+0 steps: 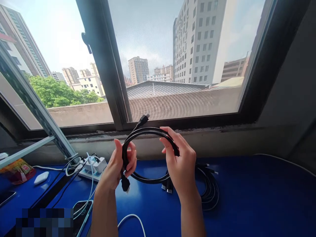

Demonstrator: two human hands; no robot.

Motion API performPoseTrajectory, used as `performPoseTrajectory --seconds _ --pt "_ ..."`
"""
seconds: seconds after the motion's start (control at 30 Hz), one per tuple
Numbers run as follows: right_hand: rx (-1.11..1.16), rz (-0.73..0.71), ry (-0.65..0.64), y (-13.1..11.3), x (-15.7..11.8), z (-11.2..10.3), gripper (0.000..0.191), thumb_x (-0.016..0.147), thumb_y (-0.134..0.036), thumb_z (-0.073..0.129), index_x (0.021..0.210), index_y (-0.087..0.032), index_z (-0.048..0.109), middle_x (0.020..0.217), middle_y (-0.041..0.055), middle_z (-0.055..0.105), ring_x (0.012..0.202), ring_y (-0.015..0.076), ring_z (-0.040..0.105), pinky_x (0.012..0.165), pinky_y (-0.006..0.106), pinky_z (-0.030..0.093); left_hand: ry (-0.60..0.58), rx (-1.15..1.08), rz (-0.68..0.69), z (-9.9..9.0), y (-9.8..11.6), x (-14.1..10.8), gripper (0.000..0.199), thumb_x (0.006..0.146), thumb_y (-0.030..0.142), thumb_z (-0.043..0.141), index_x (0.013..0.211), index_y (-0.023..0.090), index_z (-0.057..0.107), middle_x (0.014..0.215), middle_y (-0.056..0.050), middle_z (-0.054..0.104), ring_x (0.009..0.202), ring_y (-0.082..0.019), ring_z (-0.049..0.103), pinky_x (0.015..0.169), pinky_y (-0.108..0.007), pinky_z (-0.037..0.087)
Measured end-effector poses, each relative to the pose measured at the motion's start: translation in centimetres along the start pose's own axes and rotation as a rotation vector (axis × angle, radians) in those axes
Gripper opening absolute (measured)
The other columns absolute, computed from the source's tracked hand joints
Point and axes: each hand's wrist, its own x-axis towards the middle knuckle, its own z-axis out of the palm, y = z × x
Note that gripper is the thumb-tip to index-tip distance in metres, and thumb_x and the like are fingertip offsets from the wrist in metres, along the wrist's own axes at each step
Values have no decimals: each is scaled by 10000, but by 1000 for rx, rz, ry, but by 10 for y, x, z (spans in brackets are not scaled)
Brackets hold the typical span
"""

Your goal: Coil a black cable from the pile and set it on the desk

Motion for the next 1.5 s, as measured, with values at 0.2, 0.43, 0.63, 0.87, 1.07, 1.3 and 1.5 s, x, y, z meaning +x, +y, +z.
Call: performPoseTrajectory --seconds 0.2,0.43,0.63,0.87,1.07,1.3,1.5 --pt "23 -44 -49 -3 1 -1 195 928 -318 533 961 -188 674 757 14 618 464 71 463 413 161 393 -91 -148 -55 -1 6 -1 574 694 736 544 609 179 429 365 94 294 303 -16 186 320 -155 146" --pt "20 -52 -25 -9 -1 -1 123 845 -299 649 921 -209 681 767 4 611 506 70 469 417 138 386 -28 -211 -68 -1 11 -3 483 680 604 631 545 193 416 361 84 257 329 -24 181 343 -191 93" --pt "-8 -39 11 -12 -2 -2 159 813 -335 684 917 -219 715 723 5 583 503 71 449 382 128 350 73 -168 -19 1 8 -5 415 693 545 630 950 220 612 435 82 358 329 -44 221 340 -209 118" --pt "-69 -53 -58 -6 -3 -9 348 776 -446 728 1072 -269 681 740 1 544 548 85 438 411 131 360 79 -139 43 2 6 -3 507 753 496 589 1188 235 593 425 85 339 351 -53 238 345 -197 191" --pt "-59 -17 -175 -8 0 -11 499 739 -524 720 1168 -276 655 806 20 552 534 89 413 425 164 386 93 -149 44 -1 3 -2 546 754 479 592 1237 224 590 406 83 348 314 -53 220 311 -203 191" --pt "-58 -34 65 -5 0 -11 202 817 -385 705 945 -232 736 665 6 545 485 77 380 406 172 320 -69 -131 -38 6 8 -7 509 786 465 571 1238 233 598 373 81 366 286 -54 256 296 -183 178" --pt "-25 -8 113 -6 4 -11 216 753 -361 772 821 -162 721 659 35 582 502 86 446 424 187 337 -89 -121 -34 15 9 -9 499 730 453 668 1157 195 644 426 86 365 316 -23 267 309 -156 178"
